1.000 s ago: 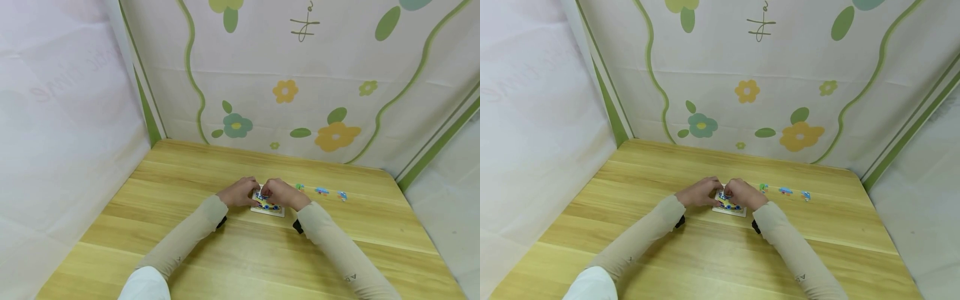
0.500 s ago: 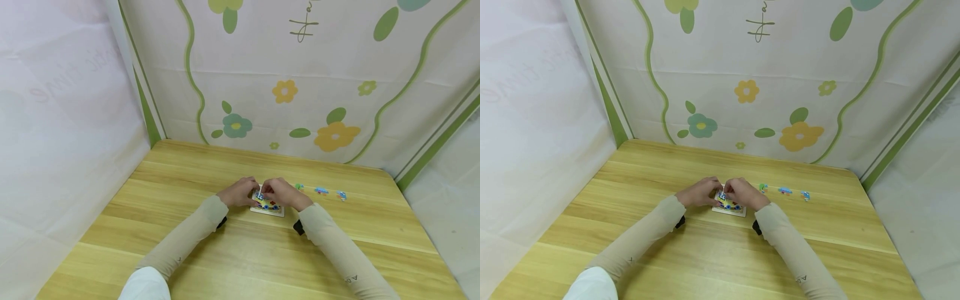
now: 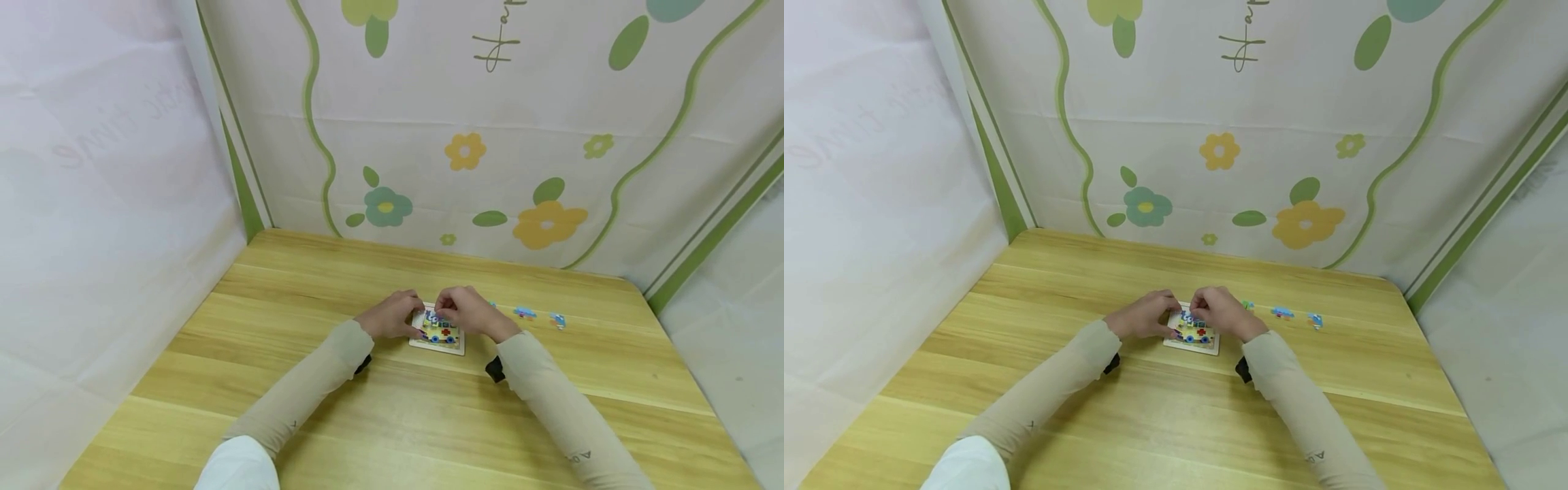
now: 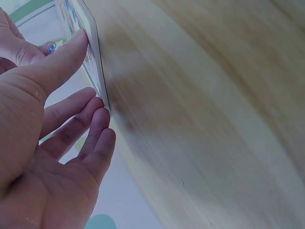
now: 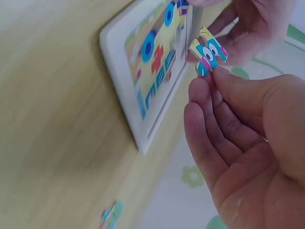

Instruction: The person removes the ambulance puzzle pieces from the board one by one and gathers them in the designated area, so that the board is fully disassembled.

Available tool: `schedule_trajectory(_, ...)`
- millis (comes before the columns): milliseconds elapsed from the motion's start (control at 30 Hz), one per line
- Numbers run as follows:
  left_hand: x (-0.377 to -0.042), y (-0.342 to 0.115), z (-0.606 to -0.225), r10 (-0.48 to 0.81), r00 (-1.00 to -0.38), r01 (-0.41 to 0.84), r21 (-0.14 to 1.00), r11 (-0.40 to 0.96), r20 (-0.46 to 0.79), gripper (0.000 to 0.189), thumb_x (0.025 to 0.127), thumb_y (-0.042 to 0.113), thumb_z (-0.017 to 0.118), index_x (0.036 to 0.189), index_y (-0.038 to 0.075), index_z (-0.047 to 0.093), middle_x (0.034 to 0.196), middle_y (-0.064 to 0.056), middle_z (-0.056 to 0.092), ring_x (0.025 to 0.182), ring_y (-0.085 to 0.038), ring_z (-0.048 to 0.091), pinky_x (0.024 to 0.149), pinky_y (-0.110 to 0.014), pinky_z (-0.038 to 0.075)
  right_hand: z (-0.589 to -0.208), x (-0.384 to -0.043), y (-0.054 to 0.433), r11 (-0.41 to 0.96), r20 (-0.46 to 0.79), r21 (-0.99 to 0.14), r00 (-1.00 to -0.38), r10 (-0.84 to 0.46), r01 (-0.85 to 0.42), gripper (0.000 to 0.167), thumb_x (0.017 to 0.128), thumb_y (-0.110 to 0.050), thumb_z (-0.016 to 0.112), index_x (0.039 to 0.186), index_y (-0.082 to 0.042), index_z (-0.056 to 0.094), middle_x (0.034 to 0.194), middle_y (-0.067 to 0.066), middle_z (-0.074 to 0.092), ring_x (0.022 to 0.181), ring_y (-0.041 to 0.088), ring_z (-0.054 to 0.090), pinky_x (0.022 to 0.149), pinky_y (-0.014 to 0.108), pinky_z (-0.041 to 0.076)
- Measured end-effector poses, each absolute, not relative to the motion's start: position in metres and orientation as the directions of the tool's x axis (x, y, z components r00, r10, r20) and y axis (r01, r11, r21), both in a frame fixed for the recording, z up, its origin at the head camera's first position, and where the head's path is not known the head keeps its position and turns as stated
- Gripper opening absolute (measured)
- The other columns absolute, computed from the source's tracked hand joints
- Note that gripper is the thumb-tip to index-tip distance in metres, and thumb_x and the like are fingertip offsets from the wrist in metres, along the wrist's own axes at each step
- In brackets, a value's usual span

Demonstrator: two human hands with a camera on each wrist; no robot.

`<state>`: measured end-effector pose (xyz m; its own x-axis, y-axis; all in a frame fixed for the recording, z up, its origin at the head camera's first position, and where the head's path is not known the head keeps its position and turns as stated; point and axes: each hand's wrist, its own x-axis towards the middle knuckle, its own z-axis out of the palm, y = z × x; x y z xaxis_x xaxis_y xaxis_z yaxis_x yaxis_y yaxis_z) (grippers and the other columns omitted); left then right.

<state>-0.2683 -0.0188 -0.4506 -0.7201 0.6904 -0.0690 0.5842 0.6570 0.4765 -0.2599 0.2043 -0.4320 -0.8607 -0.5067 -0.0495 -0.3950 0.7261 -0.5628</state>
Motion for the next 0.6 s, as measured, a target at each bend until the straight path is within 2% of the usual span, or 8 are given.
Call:
schedule_trajectory(333, -0.265, -0.018, -0.449, 0.681, -0.729, 0.573, 0.479, 0.665, -0.074, 0.053, 0.093, 0.026, 0.081, 0.137, 0.001, 0.065, 0.137, -0.010, 0.061, 0.125, -0.026, 0.056, 0.113, -0.040, 0.046, -0.418, -0.258, 0.253, 0.783, -0.085, -0.533, -0.901, -0.426, -0.320, 0.010, 0.104, -0.012, 0.065, 0.097, -0.010, 0.072, 0.091, 0.004, 0.072, 0.080, 0.016, 0.062, 0.073, 0.031, 0.052)
schedule_trajectory(600, -0.264, -0.019, -0.448, 0.682, -0.728, 0.570, 0.495, 0.656, -0.066, 0.053, 0.093, 0.025, 0.082, 0.136, 0.000, 0.064, 0.135, -0.011, 0.061, 0.123, -0.027, 0.055, 0.113, -0.042, 0.045, -0.406, -0.251, 0.298, 0.789, -0.106, -0.543, -0.908, -0.405, -0.288, 0.011, 0.104, -0.010, 0.065, 0.097, -0.007, 0.072, 0.094, 0.009, 0.072, 0.087, 0.028, 0.066, 0.072, 0.031, 0.052)
